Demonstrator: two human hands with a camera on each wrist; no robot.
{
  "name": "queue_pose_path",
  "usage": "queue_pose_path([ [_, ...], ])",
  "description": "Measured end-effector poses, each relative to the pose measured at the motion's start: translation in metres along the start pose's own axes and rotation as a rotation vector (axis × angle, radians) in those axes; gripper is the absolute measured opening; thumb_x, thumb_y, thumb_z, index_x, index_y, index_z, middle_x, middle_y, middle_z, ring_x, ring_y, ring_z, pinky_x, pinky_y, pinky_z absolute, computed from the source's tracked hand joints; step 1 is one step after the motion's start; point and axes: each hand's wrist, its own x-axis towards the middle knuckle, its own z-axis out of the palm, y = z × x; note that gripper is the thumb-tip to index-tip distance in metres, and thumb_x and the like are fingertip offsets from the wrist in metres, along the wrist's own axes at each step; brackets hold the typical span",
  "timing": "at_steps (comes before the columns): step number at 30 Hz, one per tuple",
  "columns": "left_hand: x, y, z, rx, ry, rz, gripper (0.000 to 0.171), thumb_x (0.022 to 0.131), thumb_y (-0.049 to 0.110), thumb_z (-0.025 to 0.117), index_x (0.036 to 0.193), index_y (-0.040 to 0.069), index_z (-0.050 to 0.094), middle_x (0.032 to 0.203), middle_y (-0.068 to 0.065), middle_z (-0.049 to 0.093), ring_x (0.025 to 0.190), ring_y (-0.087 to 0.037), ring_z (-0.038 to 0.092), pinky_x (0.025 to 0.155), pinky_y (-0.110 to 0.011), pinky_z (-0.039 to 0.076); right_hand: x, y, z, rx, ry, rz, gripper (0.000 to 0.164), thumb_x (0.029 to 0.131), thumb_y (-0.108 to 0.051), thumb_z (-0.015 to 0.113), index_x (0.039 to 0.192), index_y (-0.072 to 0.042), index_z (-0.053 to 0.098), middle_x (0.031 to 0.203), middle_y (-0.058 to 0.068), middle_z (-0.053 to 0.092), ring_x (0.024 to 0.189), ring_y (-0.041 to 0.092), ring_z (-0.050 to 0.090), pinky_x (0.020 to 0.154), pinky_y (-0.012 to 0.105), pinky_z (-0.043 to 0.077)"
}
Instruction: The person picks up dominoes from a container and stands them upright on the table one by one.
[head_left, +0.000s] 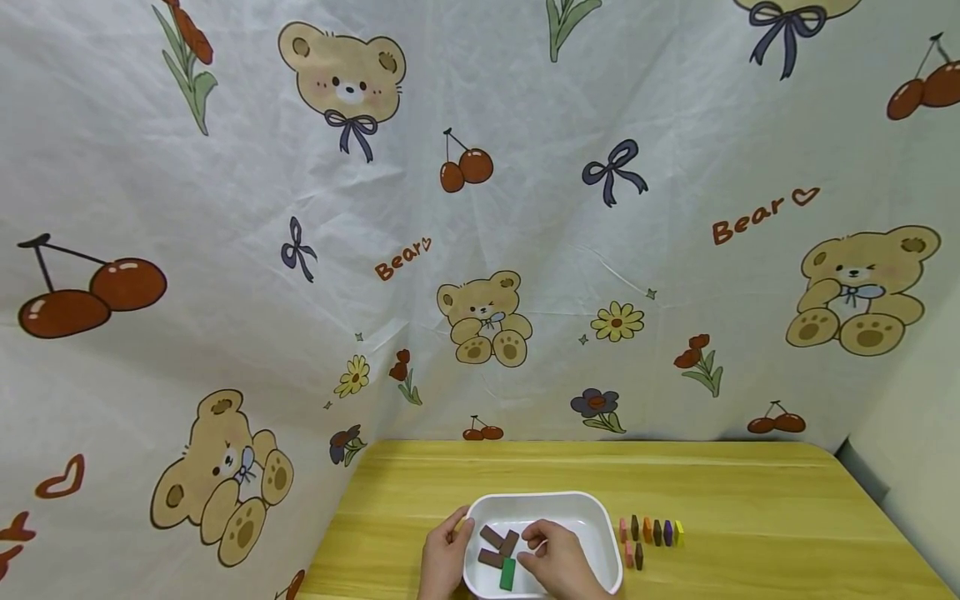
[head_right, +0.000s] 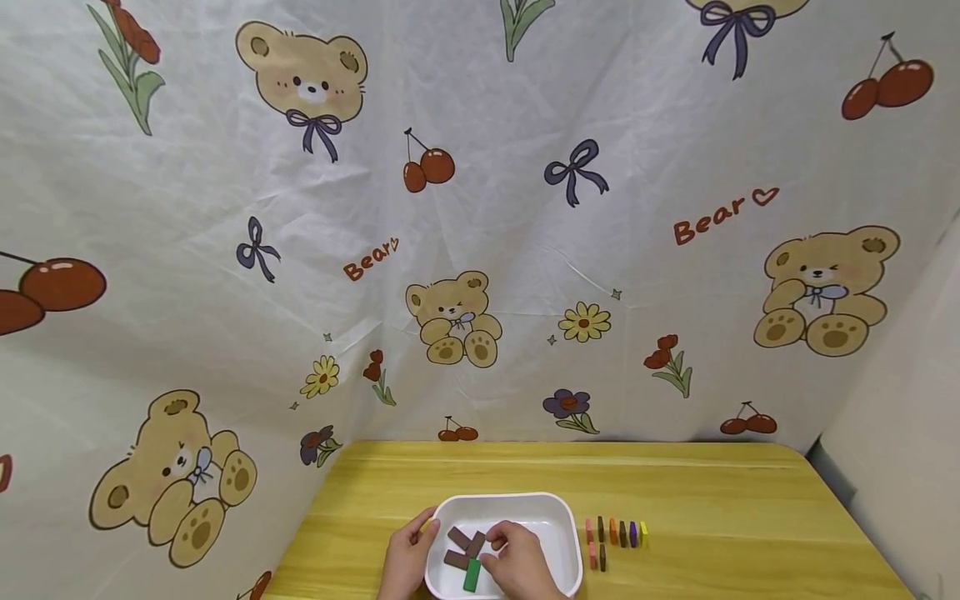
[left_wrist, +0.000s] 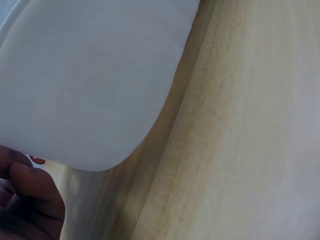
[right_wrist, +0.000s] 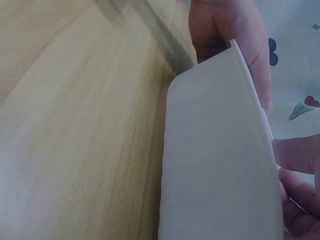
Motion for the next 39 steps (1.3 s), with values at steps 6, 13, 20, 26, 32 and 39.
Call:
queue_pose_path([
  [6,-0.002,0.0,-0.001,-0.015,-0.004,0.007,0.032,0.095,0.026,0.075,0.124,0.012,0.076,0.065,0.003,0.051,0.06,-0.011,0.05,0.049,-0.024,0.044,0.005,-0.001,0.009,-0.033,0.022,-0.004,0.022,0.076,-0.013,0.084,0.089,-0.004,0.068,0.078,-0.001,0.063,0.064,-0.003,0.048,0.06,0.021,0.044],
  [13,-0.002,-0.002,-0.002,-0.025,-0.013,0.014,0.032,0.094,0.025,0.075,0.123,0.011,0.076,0.065,0.002,0.051,0.059,-0.011,0.051,0.049,-0.024,0.045,0.011,0.0,0.017,-0.038,0.0,0.015,0.023,0.074,-0.015,0.083,0.086,-0.004,0.068,0.076,0.002,0.064,0.064,-0.001,0.048,0.059,0.021,0.042],
  [20,-0.001,-0.002,-0.002,-0.031,-0.017,0.016,0.032,0.095,0.025,0.075,0.124,0.011,0.075,0.064,0.003,0.05,0.059,-0.01,0.049,0.048,-0.023,0.044,0.02,0.005,0.021,-0.078,-0.01,0.019,0.023,0.074,-0.016,0.084,0.083,-0.005,0.067,0.07,-0.005,0.055,0.062,0.003,0.046,0.056,0.021,0.038],
  [26,-0.001,-0.002,-0.001,-0.035,-0.019,0.004,0.031,0.095,0.026,0.075,0.124,0.014,0.076,0.064,0.003,0.05,0.058,-0.009,0.049,0.049,-0.023,0.044,0.027,0.014,0.024,-0.102,0.012,0.032,0.02,0.072,-0.013,0.083,0.081,-0.005,0.067,0.07,-0.005,0.056,0.062,0.002,0.045,0.057,0.021,0.039],
  [32,-0.001,-0.004,0.0,-0.031,-0.01,0.021,0.032,0.095,0.027,0.075,0.124,0.013,0.076,0.065,0.002,0.051,0.059,-0.009,0.05,0.05,-0.023,0.045,0.036,0.024,0.027,-0.112,0.01,-0.028,0.019,0.073,-0.005,0.081,0.087,-0.005,0.067,0.075,-0.001,0.06,0.065,-0.001,0.045,0.06,0.022,0.042],
  [39,0.0,-0.005,-0.001,-0.029,-0.013,0.026,0.032,0.094,0.027,0.076,0.123,0.013,0.076,0.064,0.003,0.051,0.058,-0.009,0.049,0.05,-0.023,0.044,0.042,0.027,0.03,-0.077,-0.027,-0.08,0.025,0.072,0.005,0.078,0.095,-0.005,0.071,0.085,0.003,0.067,0.066,-0.003,0.046,0.061,0.022,0.042],
])
